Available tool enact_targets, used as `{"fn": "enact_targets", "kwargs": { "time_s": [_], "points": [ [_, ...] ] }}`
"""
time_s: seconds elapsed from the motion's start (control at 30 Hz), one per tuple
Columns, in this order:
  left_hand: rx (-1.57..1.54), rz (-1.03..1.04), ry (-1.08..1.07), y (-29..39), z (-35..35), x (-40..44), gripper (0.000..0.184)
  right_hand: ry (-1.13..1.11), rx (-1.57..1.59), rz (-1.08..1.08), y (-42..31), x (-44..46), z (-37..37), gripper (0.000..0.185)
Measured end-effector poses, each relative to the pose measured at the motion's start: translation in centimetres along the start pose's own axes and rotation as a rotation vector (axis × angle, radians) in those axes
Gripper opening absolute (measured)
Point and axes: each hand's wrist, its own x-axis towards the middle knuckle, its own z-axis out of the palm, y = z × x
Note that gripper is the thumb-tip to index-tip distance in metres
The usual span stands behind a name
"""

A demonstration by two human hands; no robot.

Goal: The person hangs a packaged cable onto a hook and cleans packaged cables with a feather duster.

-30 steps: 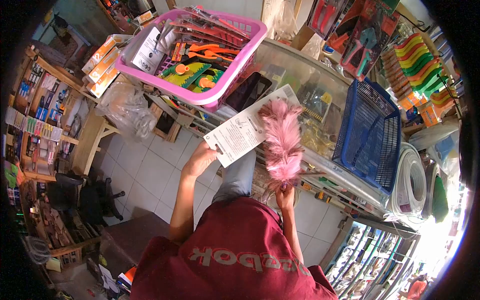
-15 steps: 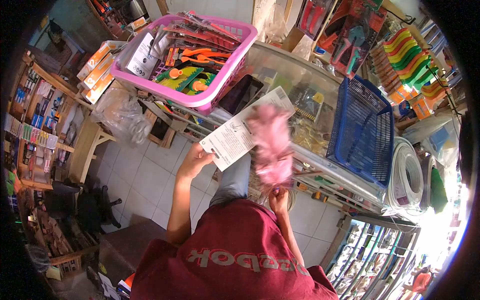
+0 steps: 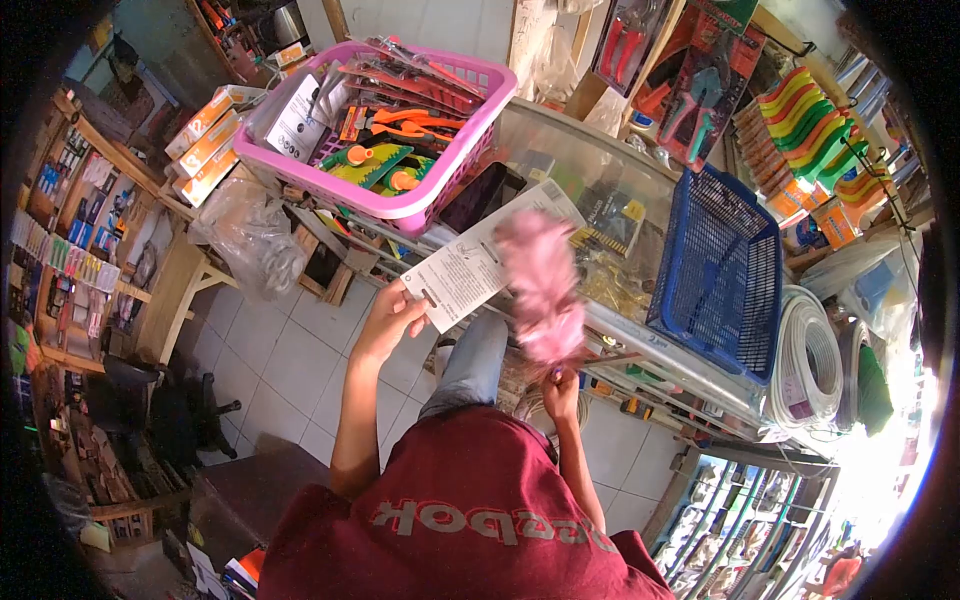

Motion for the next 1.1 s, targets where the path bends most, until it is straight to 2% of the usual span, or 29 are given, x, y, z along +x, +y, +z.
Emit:
{"fn": "enact_targets", "kwargs": {
  "time_s": [0.07, 0.17, 0.27, 0.3, 0.33, 0.4, 0.5, 0.53, 0.6, 0.63, 0.7, 0.73, 0.77, 0.83, 0.87, 0.93, 1.0, 1.07, 1.1],
  "points": [
    [-0.027, -0.004, 0.037, -0.7, -0.1, 0.0, 0.023, 0.030, -0.144, -0.049, -1.7, -0.1, -0.5, 0.017],
    [-0.003, -0.035, 0.034, -0.6, -0.3, 0.1, 0.026, -0.053, -0.160, -0.190, -0.6, -1.1, 0.0, 0.018],
    [0.072, -0.015, 0.064, -0.4, 0.1, 0.4, 0.030, -0.142, -0.139, -0.099, -0.4, -1.5, -0.5, 0.019],
    [0.104, -0.003, 0.085, -0.3, 0.1, 0.3, 0.032, -0.107, 0.047, -0.107, -0.4, -1.2, -0.2, 0.019],
    [0.141, 0.015, 0.072, -0.2, 0.1, 0.1, 0.034, -0.003, 0.178, 0.040, -0.4, -1.0, 0.2, 0.020],
    [0.214, 0.055, 0.037, 0.0, 0.0, 0.2, 0.038, 0.051, 0.152, -0.008, -2.1, -0.3, 0.3, 0.021],
    [0.280, 0.125, 0.011, 0.5, 0.2, 0.4, 0.040, -0.057, 0.097, -0.079, 0.0, -0.5, 1.3, 0.017],
    [0.293, 0.138, 0.022, 0.6, 0.3, 0.4, 0.040, -0.147, -0.093, -0.137, 0.5, -0.8, 0.7, 0.015],
    [0.443, 0.160, -0.008, 0.7, -0.1, 0.3, 0.039, -0.039, -0.137, -0.404, -0.6, -0.4, 1.6, 0.016],
    [0.517, 0.173, -0.019, 0.7, -0.3, 0.2, 0.039, -0.055, -0.042, -0.273, 0.1, -0.2, 1.5, 0.014],
    [0.469, 0.191, 0.014, 0.7, 0.5, -0.1, 0.039, -0.090, 0.146, -0.009, -1.0, 0.2, 1.3, 0.010],
    [0.444, 0.199, 0.030, 0.8, 0.9, -0.2, 0.040, -0.078, 0.233, -0.035, -1.6, 0.1, 0.7, 0.008],
    [0.433, 0.180, 0.017, 1.0, 1.0, -0.3, 0.041, -0.080, 0.265, -0.033, 2.0, 0.0, 1.3, 0.008],
    [0.456, 0.182, 0.026, 0.6, 0.8, -0.2, 0.040, -0.033, 0.337, -0.025, 1.4, -0.6, 2.3, 0.010],
    [0.465, 0.186, 0.028, 0.4, 0.7, 0.0, 0.040, 0.014, 0.377, -0.021, -3.5, -1.0, 2.8, 0.011],
    [0.548, 0.436, -0.008, -0.7, 0.0, 1.2, 0.040, -0.236, -0.103, -0.343, -0.3, -0.7, 1.8, 0.009],
    [0.564, 0.442, 0.006, -0.1, 0.3, 1.3, 0.039, -0.287, -0.094, -0.051, -2.2, -0.9, 1.2, 0.012],
    [0.513, 0.198, 0.058, 0.9, 1.0, 0.1, 0.039, -0.080, 0.070, -0.069, -0.4, -0.4, 2.2, 0.012],
    [0.541, 0.189, 0.043, 1.2, 1.2, 0.0, 0.039, -0.065, -0.125, 0.030, -0.4, -0.4, 2.1, 0.012]
  ]
}}
